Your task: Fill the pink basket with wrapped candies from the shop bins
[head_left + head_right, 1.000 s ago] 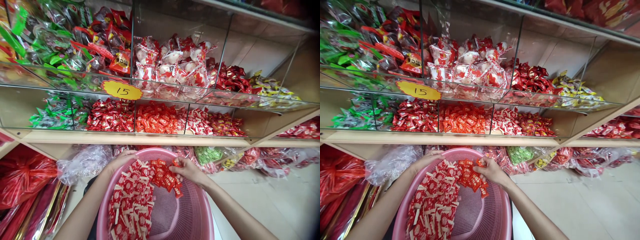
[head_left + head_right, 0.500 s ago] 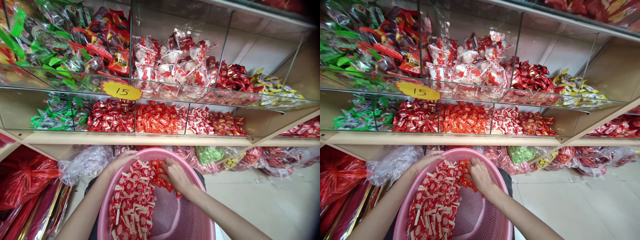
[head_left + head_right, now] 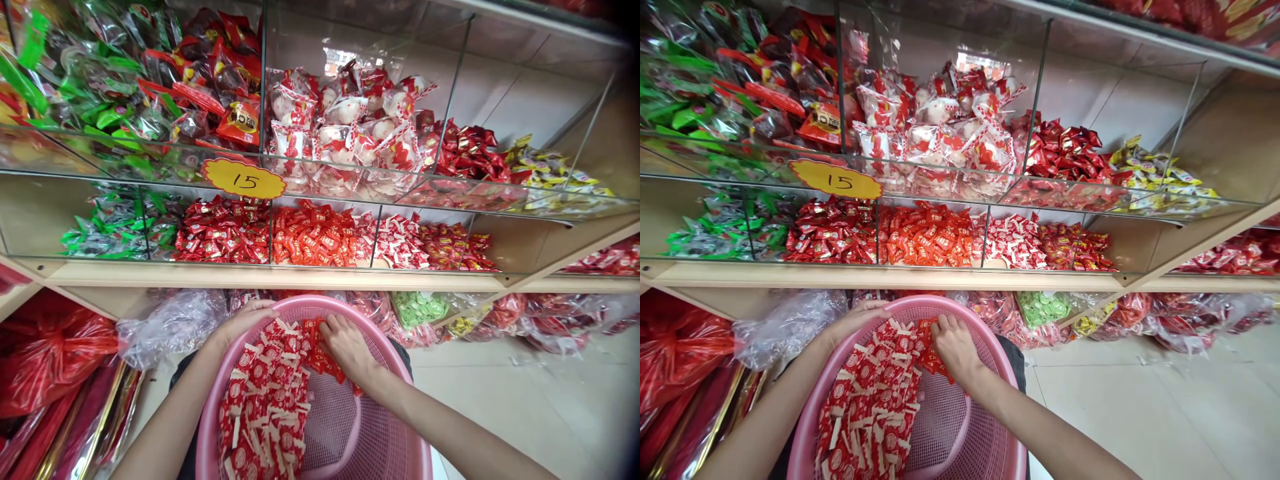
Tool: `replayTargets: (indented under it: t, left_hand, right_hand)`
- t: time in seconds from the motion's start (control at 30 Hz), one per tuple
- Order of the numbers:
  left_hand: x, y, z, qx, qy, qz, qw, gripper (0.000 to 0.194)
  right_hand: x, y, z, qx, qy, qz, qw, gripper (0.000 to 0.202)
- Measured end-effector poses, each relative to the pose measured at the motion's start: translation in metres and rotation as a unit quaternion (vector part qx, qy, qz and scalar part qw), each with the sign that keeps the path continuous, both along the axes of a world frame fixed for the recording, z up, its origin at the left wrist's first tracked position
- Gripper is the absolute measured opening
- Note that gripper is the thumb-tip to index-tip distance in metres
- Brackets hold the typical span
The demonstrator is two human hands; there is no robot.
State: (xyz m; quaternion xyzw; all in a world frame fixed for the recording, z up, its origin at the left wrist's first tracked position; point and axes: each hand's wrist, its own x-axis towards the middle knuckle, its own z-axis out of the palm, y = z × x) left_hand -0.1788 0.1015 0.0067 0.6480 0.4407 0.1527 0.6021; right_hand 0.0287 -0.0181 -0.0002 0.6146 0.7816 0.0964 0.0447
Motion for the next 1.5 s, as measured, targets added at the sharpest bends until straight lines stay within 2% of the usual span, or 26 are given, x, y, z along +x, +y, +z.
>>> replayTargets:
  t: [0.13,0.2,0.37,0.47,0.57,0.67,0.77,0.87,1.0,1.13,1.23,1.33,1.5]
  left_hand:
    - [0.000,-0.001,0.001,0.010,0.014,0.022,1.000,0.038]
    - [0.000,-0.001,0.001,0.011,0.013,0.013,1.000,0.038]
    - [0.000,-0.001,0.001,0.003,0.014,0.015,1.000,0.040]
    - [0.000,0.000,0.000,-0.006,0.001,0.019,1.000,0.041]
    - [0.000,0.000,0.000,-0.013,-0.016,-0.002,1.000,0.038]
    - [0.001,-0.001,0.001,-0.004,-0.020,-0.007,1.000,0.036]
    - [0.002,-0.002,0.004,-0.008,-0.013,0.002,1.000,0.035]
    - [0.003,-0.003,0.008,-0.005,-0.005,0.007,1.000,0.035]
    - [0.002,-0.005,0.008,-0.010,0.000,0.028,1.000,0.036]
    - [0.001,-0.004,0.005,-0.028,-0.028,0.006,0.999,0.034]
    - [0.000,-0.003,0.004,-0.029,-0.039,-0.002,0.999,0.032]
    - [0.001,-0.002,0.005,-0.024,-0.045,-0.007,0.999,0.030]
    - [0.002,-0.001,0.005,-0.008,-0.040,-0.018,0.999,0.030]
  right_hand:
    - [0.002,0.000,-0.007,0.006,-0.007,0.016,1.000,0.013]
    - [0.002,0.001,-0.007,0.008,0.000,0.022,1.000,0.012]
    - [0.000,0.003,-0.005,-0.010,0.004,0.028,1.000,0.016]
    - [-0.002,0.001,0.002,-0.018,0.028,0.018,0.999,0.012]
    - [-0.003,0.000,0.023,-0.009,0.082,0.017,0.996,0.019]
    - [-0.001,0.011,0.058,0.025,0.162,0.024,0.986,0.027]
    - [0.002,0.042,0.093,0.080,0.225,0.026,0.971,0.029]
    - [0.002,0.086,0.112,0.117,0.256,-0.023,0.959,0.030]
    - [-0.006,0.134,0.109,0.048,0.258,-0.127,0.957,0.038]
    - [-0.015,0.155,0.094,0.011,0.252,-0.167,0.953,0.041]
    - [-0.017,0.157,0.086,0.017,0.264,-0.161,0.951,0.038]
    - [-0.012,0.156,0.085,0.031,0.293,-0.133,0.946,0.033]
    - [0.006,0.154,0.105,0.065,0.309,-0.051,0.948,0.031]
